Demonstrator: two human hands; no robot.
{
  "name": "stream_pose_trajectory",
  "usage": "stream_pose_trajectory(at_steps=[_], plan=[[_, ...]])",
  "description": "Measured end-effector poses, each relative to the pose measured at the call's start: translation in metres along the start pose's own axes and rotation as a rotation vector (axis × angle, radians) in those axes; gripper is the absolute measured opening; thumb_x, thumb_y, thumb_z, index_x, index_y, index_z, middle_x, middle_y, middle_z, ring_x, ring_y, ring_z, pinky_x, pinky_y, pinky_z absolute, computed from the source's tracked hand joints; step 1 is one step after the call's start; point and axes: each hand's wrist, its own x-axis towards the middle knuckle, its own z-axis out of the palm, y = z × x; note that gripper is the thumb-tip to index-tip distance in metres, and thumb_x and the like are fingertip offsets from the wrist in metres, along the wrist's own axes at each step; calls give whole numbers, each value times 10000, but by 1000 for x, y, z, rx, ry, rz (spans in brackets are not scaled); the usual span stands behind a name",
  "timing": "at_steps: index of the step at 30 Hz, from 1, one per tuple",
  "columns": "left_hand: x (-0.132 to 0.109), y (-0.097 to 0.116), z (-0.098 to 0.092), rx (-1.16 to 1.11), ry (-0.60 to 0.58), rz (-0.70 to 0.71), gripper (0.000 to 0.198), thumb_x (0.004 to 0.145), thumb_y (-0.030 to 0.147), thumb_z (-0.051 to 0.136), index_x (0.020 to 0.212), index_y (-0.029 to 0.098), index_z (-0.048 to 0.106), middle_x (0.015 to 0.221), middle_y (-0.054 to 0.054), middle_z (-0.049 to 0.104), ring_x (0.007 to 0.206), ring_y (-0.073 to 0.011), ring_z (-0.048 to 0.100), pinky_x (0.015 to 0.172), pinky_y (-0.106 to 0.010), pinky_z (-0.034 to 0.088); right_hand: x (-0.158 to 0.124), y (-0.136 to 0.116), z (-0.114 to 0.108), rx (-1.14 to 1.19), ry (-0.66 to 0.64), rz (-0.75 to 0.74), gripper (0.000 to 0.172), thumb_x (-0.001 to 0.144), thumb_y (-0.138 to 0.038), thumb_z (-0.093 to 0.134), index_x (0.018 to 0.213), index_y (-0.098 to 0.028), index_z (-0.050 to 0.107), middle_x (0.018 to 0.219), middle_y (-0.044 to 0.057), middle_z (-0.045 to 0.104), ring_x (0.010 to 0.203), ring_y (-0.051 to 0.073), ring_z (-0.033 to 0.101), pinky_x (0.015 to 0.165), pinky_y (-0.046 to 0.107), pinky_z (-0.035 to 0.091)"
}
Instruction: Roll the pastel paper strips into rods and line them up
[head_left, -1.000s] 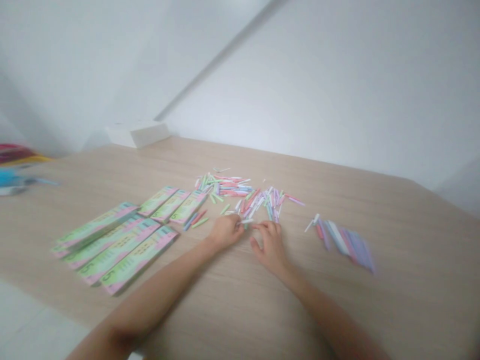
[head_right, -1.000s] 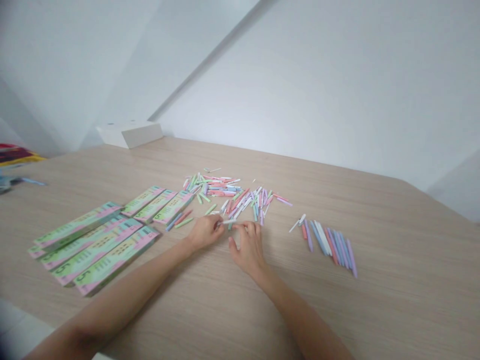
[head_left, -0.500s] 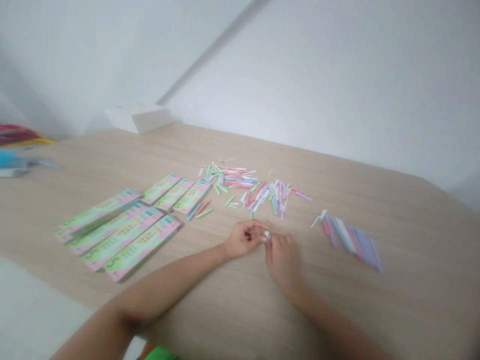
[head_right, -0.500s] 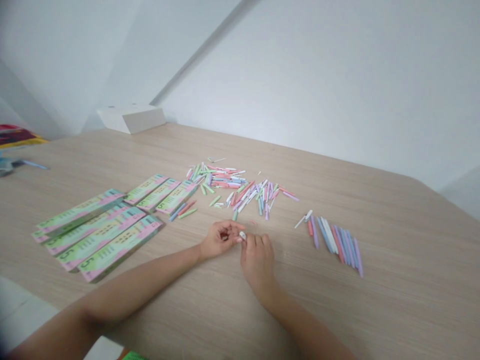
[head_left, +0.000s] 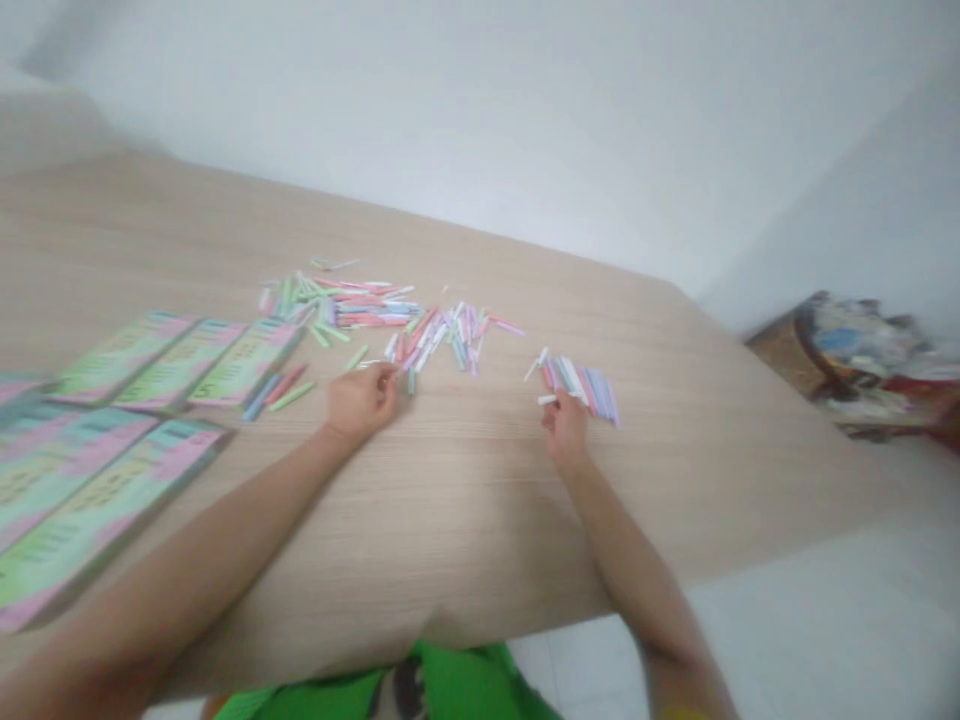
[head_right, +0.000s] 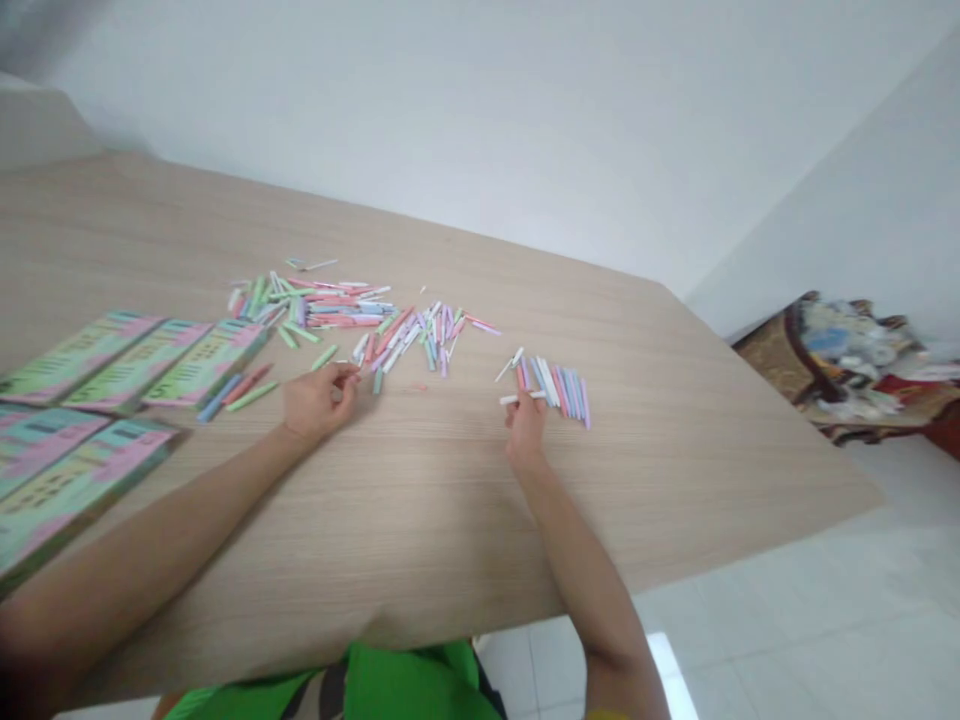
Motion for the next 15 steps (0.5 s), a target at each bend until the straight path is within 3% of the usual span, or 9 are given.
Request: stream_pose_trajectory(at_steps=[4,9,12,15], plan=[[-17,39,9,-13,-190,214,270,886,302,432,1042,198,626,886,-37,688,838,-173,626,790,-287,457,33,4,-38,50,253,-74,301,790,-449,466,691,-241,273,488,-126,248,388,49,217,367,165,177],[-30,129,32,-145,-538,649,320,851,131,424,1115,185,596,1077,-70,651,1025,-186,593,877,-295,465,72,16,-57,38,395,-130,303,831,-490,357,698,-252,223,530,-109,221,402,67,239,374,182,231],[-30,183,53,-236,-607,713,348,835,123,469,1164,194,561,1162,-62,614,1076,-184,574,867,-297,480,88,21,-76,-31,535,-209,307,854,-522,276,720,-258,191,604,-84,232,465,88,323,419,207,307],[-31,224,77,-303,-601,695,278,885,219,456,1134,185,574,1142,-66,621,1085,-190,560,885,-324,479,94,27,-96,-120,690,-305,251,872,-489,257,775,-260,220,730,-33,325,664,132,464,560,264,431]])
